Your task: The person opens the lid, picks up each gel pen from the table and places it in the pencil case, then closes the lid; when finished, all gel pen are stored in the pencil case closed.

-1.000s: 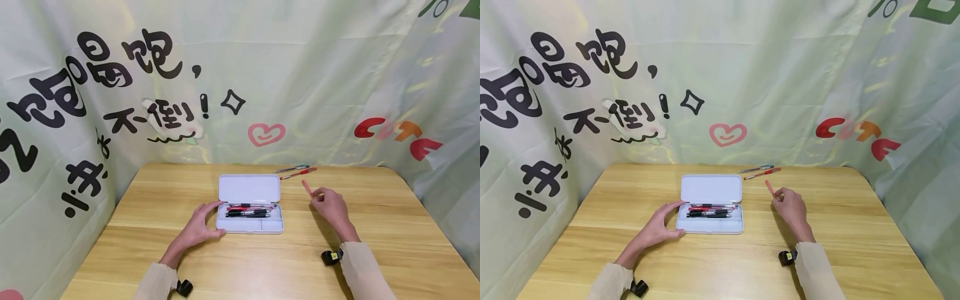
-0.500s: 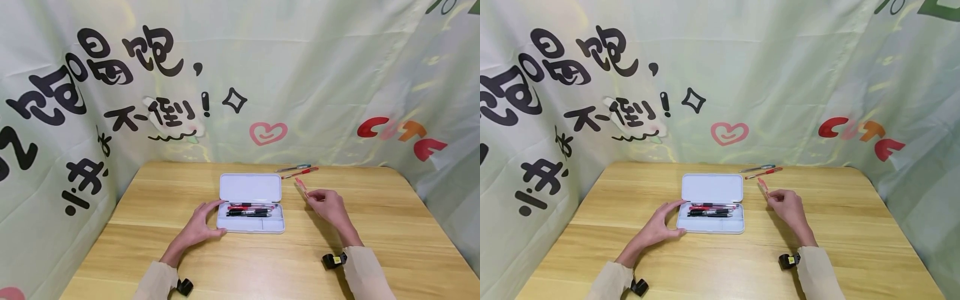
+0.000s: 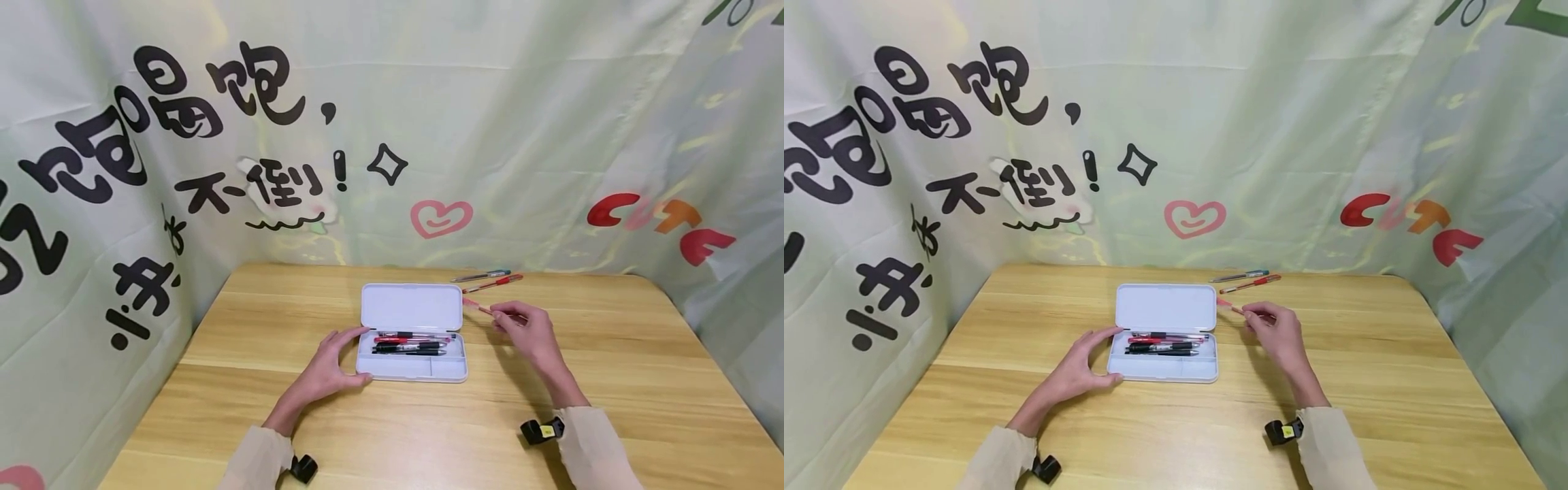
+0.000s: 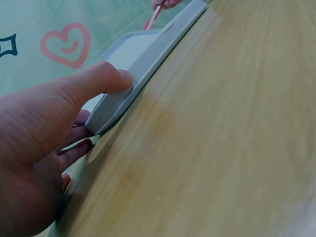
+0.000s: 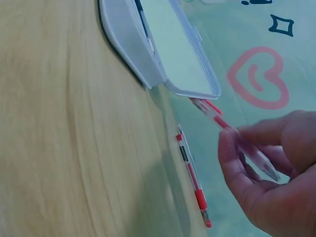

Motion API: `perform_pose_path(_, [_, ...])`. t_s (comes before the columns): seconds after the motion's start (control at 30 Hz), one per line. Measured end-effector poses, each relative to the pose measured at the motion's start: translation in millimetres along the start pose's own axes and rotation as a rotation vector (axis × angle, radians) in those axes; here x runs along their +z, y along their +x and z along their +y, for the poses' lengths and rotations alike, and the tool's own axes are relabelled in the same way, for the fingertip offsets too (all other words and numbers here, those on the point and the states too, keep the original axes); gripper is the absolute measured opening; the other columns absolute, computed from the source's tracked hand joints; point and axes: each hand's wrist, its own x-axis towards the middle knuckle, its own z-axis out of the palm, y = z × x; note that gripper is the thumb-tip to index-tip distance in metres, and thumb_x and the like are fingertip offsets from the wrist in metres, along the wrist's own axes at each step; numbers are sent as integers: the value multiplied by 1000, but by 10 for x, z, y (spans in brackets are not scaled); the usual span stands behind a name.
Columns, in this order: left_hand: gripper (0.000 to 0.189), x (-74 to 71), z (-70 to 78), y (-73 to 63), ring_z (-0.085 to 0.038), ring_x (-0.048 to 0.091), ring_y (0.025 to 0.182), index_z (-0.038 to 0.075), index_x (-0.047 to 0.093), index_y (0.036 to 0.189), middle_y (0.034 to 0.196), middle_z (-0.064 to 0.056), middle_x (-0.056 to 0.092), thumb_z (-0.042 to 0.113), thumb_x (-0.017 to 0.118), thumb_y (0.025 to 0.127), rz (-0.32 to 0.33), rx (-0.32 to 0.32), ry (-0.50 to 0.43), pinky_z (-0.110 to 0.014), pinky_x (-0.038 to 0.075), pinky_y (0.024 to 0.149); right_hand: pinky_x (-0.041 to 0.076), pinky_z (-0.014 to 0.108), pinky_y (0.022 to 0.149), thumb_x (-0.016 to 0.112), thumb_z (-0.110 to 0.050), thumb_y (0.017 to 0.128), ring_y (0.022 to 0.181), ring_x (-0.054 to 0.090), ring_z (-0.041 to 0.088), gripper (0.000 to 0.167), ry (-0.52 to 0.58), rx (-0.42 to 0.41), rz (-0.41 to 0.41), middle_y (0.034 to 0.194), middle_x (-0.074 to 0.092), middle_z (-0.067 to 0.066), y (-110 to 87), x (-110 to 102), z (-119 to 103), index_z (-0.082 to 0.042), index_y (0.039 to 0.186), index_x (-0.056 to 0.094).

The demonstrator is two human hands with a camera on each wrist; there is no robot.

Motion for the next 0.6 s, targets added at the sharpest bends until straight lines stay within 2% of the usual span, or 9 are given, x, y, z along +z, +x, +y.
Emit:
perform_pose_path(0.07, [87, 2, 3, 4, -43, 27, 148, 24, 50, 151, 156, -8, 47, 34, 90, 74, -2, 2, 3, -65, 10, 121, 61, 33, 81, 61, -8, 103, 91, 73, 24, 26, 40, 11, 41, 112, 68, 31, -9, -16, -15, 10, 121, 68])
perform_pose_path(0.17, [87, 2, 9, 4, -43, 27, 148, 23, 50, 152, 156, -8, 47, 34, 89, 74, -3, 3, 1, -65, 10, 121, 60, 32, 84, 62, -7, 102, 90, 74, 16, 27, 119, 9, 83, 114, 68, 31, -20, -23, -48, 11, 122, 67])
perform_pose_path(0.27, [87, 1, 9, 3, -43, 27, 148, 23, 50, 151, 156, -8, 47, 34, 89, 74, -2, 3, 1, -65, 11, 121, 59, 30, 85, 65, -8, 101, 89, 73, 7, 28, 174, -25, 125, 112, 70, 30, -18, 7, -74, 11, 121, 67])
perform_pose_path(0.37, [87, -1, 10, 3, -42, 28, 148, 24, 50, 151, 156, -8, 47, 35, 89, 74, -4, 3, 4, -64, 11, 121, 59, 30, 85, 68, -7, 98, 88, 73, 5, 27, 203, -71, 153, 111, 71, 28, -16, 59, -93, 11, 119, 69])
perform_pose_path(0.5, [87, -6, 16, 2, -40, 29, 148, 24, 50, 151, 156, -8, 47, 35, 89, 74, -5, 5, -3, -63, 10, 122, 59, 32, 85, 72, -4, 95, 88, 74, 8, 27, 217, -93, 106, 111, 71, 27, -37, 171, -126, 10, 118, 70])
perform_pose_path(0.6, [87, -7, 20, 2, -40, 29, 148, 23, 50, 151, 156, -8, 47, 34, 89, 74, -5, 6, -6, -63, 10, 122, 60, 27, 81, 74, -7, 94, 87, 73, 10, 25, 159, -99, 51, 110, 73, 23, -61, 289, -136, 6, 115, 73])
